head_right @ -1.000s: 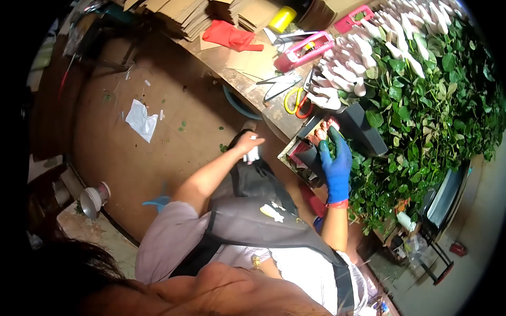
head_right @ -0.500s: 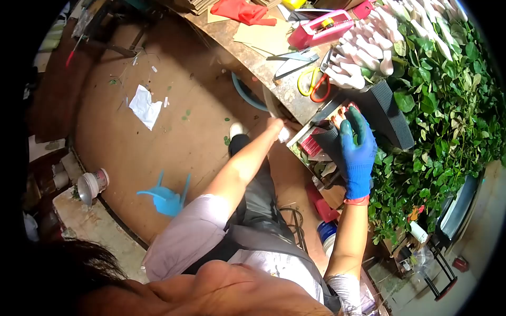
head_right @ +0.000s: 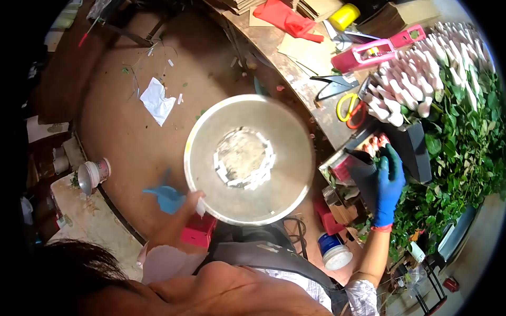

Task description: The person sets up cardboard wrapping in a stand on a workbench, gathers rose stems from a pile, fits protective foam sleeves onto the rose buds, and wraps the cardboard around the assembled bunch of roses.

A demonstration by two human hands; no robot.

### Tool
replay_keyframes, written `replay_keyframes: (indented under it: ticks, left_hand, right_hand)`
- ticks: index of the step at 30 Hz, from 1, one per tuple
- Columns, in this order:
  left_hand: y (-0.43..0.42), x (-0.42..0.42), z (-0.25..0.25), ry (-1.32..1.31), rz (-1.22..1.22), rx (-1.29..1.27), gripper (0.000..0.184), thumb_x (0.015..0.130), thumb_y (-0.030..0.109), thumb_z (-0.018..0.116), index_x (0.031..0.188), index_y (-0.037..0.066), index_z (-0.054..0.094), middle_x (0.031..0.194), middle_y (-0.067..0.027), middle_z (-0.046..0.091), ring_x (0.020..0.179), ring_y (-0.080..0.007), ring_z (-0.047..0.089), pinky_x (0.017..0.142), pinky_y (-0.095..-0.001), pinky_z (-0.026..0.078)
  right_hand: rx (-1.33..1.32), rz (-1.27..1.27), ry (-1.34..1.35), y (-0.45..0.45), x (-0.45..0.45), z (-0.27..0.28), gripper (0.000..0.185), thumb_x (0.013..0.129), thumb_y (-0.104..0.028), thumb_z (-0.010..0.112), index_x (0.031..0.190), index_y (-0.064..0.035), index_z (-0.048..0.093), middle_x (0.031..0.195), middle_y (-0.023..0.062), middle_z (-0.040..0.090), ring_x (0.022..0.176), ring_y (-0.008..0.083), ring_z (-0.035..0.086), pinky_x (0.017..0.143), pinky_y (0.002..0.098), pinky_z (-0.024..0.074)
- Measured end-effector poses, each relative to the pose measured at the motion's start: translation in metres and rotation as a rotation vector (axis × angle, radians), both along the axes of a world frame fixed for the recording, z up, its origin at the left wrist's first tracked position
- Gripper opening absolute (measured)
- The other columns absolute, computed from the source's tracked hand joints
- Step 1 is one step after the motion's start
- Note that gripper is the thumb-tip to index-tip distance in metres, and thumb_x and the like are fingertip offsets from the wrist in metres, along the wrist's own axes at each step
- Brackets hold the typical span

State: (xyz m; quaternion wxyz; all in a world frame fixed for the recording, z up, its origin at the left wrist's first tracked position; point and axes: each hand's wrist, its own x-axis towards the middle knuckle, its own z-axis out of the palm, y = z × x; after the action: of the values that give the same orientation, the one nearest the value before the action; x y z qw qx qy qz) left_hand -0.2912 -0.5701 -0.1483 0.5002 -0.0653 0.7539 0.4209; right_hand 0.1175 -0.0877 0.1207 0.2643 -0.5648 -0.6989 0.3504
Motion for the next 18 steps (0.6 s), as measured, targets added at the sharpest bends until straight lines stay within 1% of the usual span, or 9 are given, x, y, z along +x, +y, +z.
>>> replay_keyframes:
  ticks: [3, 6, 7, 8, 11, 14, 16, 17, 18]
  left_hand:
    - [-0.004, -0.014, 0.021, -0.109, 0.126, -0.174, 0.031, 0.079, 0.015, 0.065, 0.104, -0.003, 0.064, 0.091, -0.0127, 0.065, 0.076, -0.0271, 0.065, 0.066, -0.0411, 0.053]
    - [-0.038, -0.014, -0.088, -0.216, 0.321, -0.179, 0.029, 0.083, 0.018, 0.062, 0.104, -0.002, 0.062, 0.09, -0.0134, 0.064, 0.077, -0.0305, 0.065, 0.063, -0.0452, 0.054]
    - [-0.018, -0.014, -0.093, -0.295, 0.343, -0.221, 0.03, 0.088, 0.022, 0.058, 0.106, -0.002, 0.06, 0.09, -0.0152, 0.064, 0.075, -0.0344, 0.066, 0.057, -0.0517, 0.055]
    - [-0.006, -0.01, -0.119, -0.327, 0.524, -0.022, 0.037, 0.085, 0.016, 0.059, 0.113, -0.008, 0.058, 0.091, -0.0166, 0.067, 0.075, -0.0371, 0.069, 0.059, -0.0484, 0.059]
    - [0.036, -0.005, -0.198, -0.409, 0.681, 0.073, 0.041, 0.087, 0.017, 0.054, 0.117, -0.01, 0.061, 0.103, -0.0225, 0.07, 0.088, -0.0397, 0.072, 0.069, -0.0489, 0.061]
    - [0.063, -0.001, -0.24, -0.724, 0.622, 0.256, 0.044, 0.09, 0.028, 0.05, 0.11, -0.009, 0.062, 0.092, -0.0236, 0.071, 0.07, -0.0381, 0.071, 0.055, -0.0462, 0.059]
    - [0.082, 0.009, -0.266, -0.754, 0.607, 0.269, 0.044, 0.09, 0.032, 0.049, 0.104, -0.008, 0.064, 0.082, -0.0228, 0.07, 0.054, -0.0336, 0.065, 0.043, -0.0422, 0.052]
    - [0.117, 0.016, -0.245, -0.631, 0.658, 0.112, 0.047, 0.091, 0.037, 0.05, 0.103, -0.006, 0.065, 0.077, -0.0207, 0.07, 0.043, -0.0294, 0.057, 0.037, -0.0382, 0.045]
    - [0.12, 0.012, -0.257, -0.821, 0.512, 0.259, 0.046, 0.092, 0.039, 0.052, 0.105, -0.003, 0.065, 0.081, -0.0183, 0.071, 0.044, -0.0279, 0.055, 0.037, -0.0376, 0.044]
  right_hand:
    - [0.045, -0.016, -0.092, -0.003, -0.006, 0.006, 0.036, 0.102, -0.006, 0.053, 0.137, 0.0021, 0.059, 0.133, 0.0107, 0.064, 0.12, 0.0174, 0.06, 0.104, 0.0306, 0.0449]
    - [0.073, -0.002, -0.162, -0.003, -0.007, 0.006, 0.035, 0.103, -0.008, 0.052, 0.135, 0.0025, 0.06, 0.133, 0.0118, 0.065, 0.12, 0.0182, 0.06, 0.106, 0.0315, 0.0435]
    - [0.084, -0.005, -0.155, -0.004, -0.006, 0.005, 0.034, 0.103, -0.008, 0.051, 0.134, 0.0022, 0.061, 0.132, 0.0118, 0.065, 0.119, 0.0184, 0.061, 0.105, 0.0318, 0.0443]
    - [0.11, 0.013, -0.199, -0.004, -0.009, 0.007, 0.034, 0.103, -0.009, 0.05, 0.134, 0.0016, 0.061, 0.131, 0.0113, 0.065, 0.118, 0.0186, 0.062, 0.104, 0.0321, 0.0454]
    - [0.079, -0.004, -0.181, -0.005, -0.015, 0.009, 0.034, 0.105, -0.012, 0.048, 0.134, 0.0009, 0.061, 0.131, 0.0102, 0.065, 0.116, 0.0188, 0.062, 0.102, 0.0331, 0.0466]
    - [0.115, -0.01, -0.244, -0.006, -0.016, 0.009, 0.035, 0.106, -0.013, 0.046, 0.135, 0.0018, 0.06, 0.132, 0.0113, 0.064, 0.117, 0.0192, 0.062, 0.104, 0.0336, 0.0461]
    - [0.085, -0.045, -0.189, -0.007, -0.015, 0.005, 0.036, 0.107, -0.013, 0.044, 0.136, 0.0025, 0.059, 0.13, 0.0127, 0.065, 0.118, 0.0201, 0.062, 0.104, 0.0339, 0.0467]
    - [0.084, -0.04, -0.195, -0.006, -0.01, 0.003, 0.037, 0.107, -0.013, 0.044, 0.136, 0.0026, 0.059, 0.131, 0.013, 0.065, 0.117, 0.0203, 0.062, 0.104, 0.0341, 0.0468]
    - [0.084, -0.035, -0.205, -0.005, -0.008, 0.003, 0.037, 0.107, -0.013, 0.043, 0.136, 0.0026, 0.059, 0.131, 0.0132, 0.065, 0.117, 0.0205, 0.062, 0.104, 0.0343, 0.0469]
